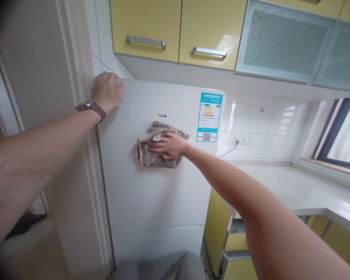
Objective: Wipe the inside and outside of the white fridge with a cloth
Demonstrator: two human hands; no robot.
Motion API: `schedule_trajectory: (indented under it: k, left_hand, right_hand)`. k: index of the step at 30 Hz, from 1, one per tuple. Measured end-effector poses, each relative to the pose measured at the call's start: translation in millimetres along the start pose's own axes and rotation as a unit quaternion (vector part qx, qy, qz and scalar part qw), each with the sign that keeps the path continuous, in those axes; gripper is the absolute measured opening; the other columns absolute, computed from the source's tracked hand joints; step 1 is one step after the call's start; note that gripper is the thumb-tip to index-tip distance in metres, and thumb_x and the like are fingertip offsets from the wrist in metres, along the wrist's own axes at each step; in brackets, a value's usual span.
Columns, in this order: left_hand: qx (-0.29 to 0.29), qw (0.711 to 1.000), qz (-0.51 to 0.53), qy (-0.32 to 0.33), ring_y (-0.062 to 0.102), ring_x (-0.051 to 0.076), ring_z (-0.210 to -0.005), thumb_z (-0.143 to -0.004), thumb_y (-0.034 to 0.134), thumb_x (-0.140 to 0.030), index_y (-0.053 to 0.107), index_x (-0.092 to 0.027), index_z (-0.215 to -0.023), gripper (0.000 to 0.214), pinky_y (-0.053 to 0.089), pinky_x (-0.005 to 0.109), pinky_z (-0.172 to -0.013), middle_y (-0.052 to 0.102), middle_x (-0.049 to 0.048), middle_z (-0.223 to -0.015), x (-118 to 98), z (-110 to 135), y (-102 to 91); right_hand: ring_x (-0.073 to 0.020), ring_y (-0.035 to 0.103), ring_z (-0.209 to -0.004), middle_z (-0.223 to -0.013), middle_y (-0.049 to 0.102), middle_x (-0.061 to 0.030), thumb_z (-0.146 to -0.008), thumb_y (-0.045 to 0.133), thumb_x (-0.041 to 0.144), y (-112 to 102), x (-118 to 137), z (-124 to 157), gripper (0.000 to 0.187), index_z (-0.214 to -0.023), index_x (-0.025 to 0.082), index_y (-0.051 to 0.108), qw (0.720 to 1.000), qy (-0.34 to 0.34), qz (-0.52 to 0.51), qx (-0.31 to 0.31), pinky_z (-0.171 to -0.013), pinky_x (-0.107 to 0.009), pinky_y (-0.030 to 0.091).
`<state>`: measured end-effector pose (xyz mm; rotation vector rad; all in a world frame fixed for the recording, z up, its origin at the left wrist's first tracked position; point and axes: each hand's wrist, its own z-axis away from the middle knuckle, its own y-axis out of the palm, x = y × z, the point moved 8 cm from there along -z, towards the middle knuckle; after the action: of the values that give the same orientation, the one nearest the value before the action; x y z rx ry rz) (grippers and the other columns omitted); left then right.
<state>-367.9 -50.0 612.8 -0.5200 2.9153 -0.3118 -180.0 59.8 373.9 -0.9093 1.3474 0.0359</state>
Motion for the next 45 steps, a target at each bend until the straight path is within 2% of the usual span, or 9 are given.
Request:
schedule_trajectory:
  k: [3, 6, 9, 12, 21, 28, 34, 39, 45]
  left_hand:
    - [0.030, 0.999, -0.007, -0.009, 0.047, 0.025, -0.133, -0.107, 0.041, -0.038, 0.056, -0.013, -0.138, 0.042, 0.031, 0.043, -0.121, 0.058, 0.0109, -0.143, -0.6, -1.6, -1.1]
    - [0.056, 0.998, -0.013, -0.010, 0.047, 0.025, -0.134, -0.109, 0.039, -0.043, 0.054, -0.009, -0.138, 0.047, 0.030, 0.045, -0.121, 0.057, 0.0125, -0.143, -4.2, -0.8, -4.2]
    - [0.061, 0.998, -0.022, -0.008, 0.047, 0.027, -0.134, -0.108, 0.038, -0.046, 0.055, -0.009, -0.139, 0.052, 0.031, 0.045, -0.120, 0.056, 0.0133, -0.144, -8.4, 1.7, -7.8]
    - [0.060, 0.998, -0.018, -0.016, 0.046, 0.027, -0.136, -0.108, 0.036, -0.049, 0.055, -0.011, -0.141, 0.054, 0.030, 0.042, -0.121, 0.056, 0.0126, -0.146, -9.6, 3.7, -8.6]
    - [0.054, 0.998, -0.010, -0.009, 0.047, 0.027, -0.133, -0.107, 0.037, -0.043, 0.055, -0.008, -0.140, 0.051, 0.031, 0.047, -0.121, 0.056, 0.0132, -0.144, -7.7, -0.1, -5.4]
    - [0.048, 0.999, -0.008, -0.017, 0.045, 0.027, -0.135, -0.105, 0.039, -0.042, 0.055, -0.010, -0.140, 0.050, 0.030, 0.047, -0.122, 0.055, 0.0117, -0.147, -7.9, 2.1, -7.2]
    - [0.055, 0.998, -0.020, -0.024, 0.043, 0.025, -0.135, -0.108, 0.032, -0.056, 0.054, -0.013, -0.141, 0.058, 0.028, 0.041, -0.120, 0.056, 0.0102, -0.145, -8.0, 5.6, -8.8]
    - [0.061, 0.998, -0.010, -0.025, 0.041, 0.024, -0.136, -0.108, 0.031, -0.061, 0.052, -0.014, -0.142, 0.061, 0.024, 0.039, -0.121, 0.054, 0.0098, -0.147, -8.2, 5.9, -7.5]
    - [0.064, 0.997, -0.003, -0.033, 0.041, 0.023, -0.135, -0.108, 0.034, -0.055, 0.051, -0.014, -0.140, 0.055, 0.023, 0.039, -0.121, 0.054, 0.0101, -0.147, -8.4, 5.3, -7.3]
  right_hand:
    - [-0.0319, 0.045, -0.141, -0.166, 0.043, -0.0052, -0.104, 0.041, 0.043, -56.3, -97.7, 37.3, 0.060, -0.162, 0.030, 0.040, 0.975, 0.213, 0.049, -0.022, -0.113, -0.054, 0.033]
    - [-0.0349, 0.034, -0.150, -0.169, 0.036, -0.0105, -0.103, 0.038, 0.038, -96.0, -157.4, 93.3, 0.063, -0.165, 0.024, 0.036, 0.868, 0.481, 0.091, -0.088, -0.117, -0.057, 0.028]
    - [-0.0341, 0.023, -0.156, -0.170, 0.032, -0.0104, -0.103, 0.033, 0.036, -103.1, -155.9, 129.2, 0.064, -0.165, 0.023, 0.036, 0.777, 0.602, 0.104, -0.153, -0.117, -0.057, 0.028]
    - [-0.0333, 0.020, -0.158, -0.169, 0.035, -0.0100, -0.100, 0.035, 0.036, -82.9, -125.3, 140.9, 0.064, -0.163, 0.024, 0.039, 0.755, 0.624, 0.098, -0.175, -0.116, -0.056, 0.029]
    - [-0.0360, 0.031, -0.154, -0.162, 0.049, -0.0106, -0.094, 0.051, 0.038, 21.1, 8.3, 176.8, 0.062, -0.155, 0.028, 0.056, 0.809, 0.585, 0.031, -0.050, -0.111, -0.056, 0.033]
    - [-0.0389, 0.045, -0.147, -0.154, 0.058, -0.0084, -0.092, 0.054, 0.038, 114.2, 144.4, 210.7, 0.056, -0.147, 0.039, 0.063, 0.806, 0.585, -0.069, 0.048, -0.105, -0.060, 0.042]
    - [-0.0342, 0.070, -0.114, -0.140, 0.069, -0.0059, -0.087, 0.057, 0.028, 180.4, 246.6, 221.9, 0.062, -0.146, 0.049, 0.061, 0.838, 0.501, -0.187, 0.107, -0.100, -0.058, 0.047]
    - [-0.0249, 0.070, -0.110, -0.127, 0.074, -0.0017, -0.086, 0.055, 0.020, 171.1, 248.7, 214.1, 0.068, -0.145, 0.052, 0.058, 0.887, 0.340, -0.266, 0.166, -0.096, -0.045, 0.048]
    - [-0.0164, 0.063, -0.116, -0.132, 0.072, 0.0013, -0.099, 0.039, 0.019, 81.6, 164.4, 174.8, 0.059, -0.150, 0.046, 0.055, 0.980, 0.114, -0.158, 0.041, -0.090, -0.035, 0.042]
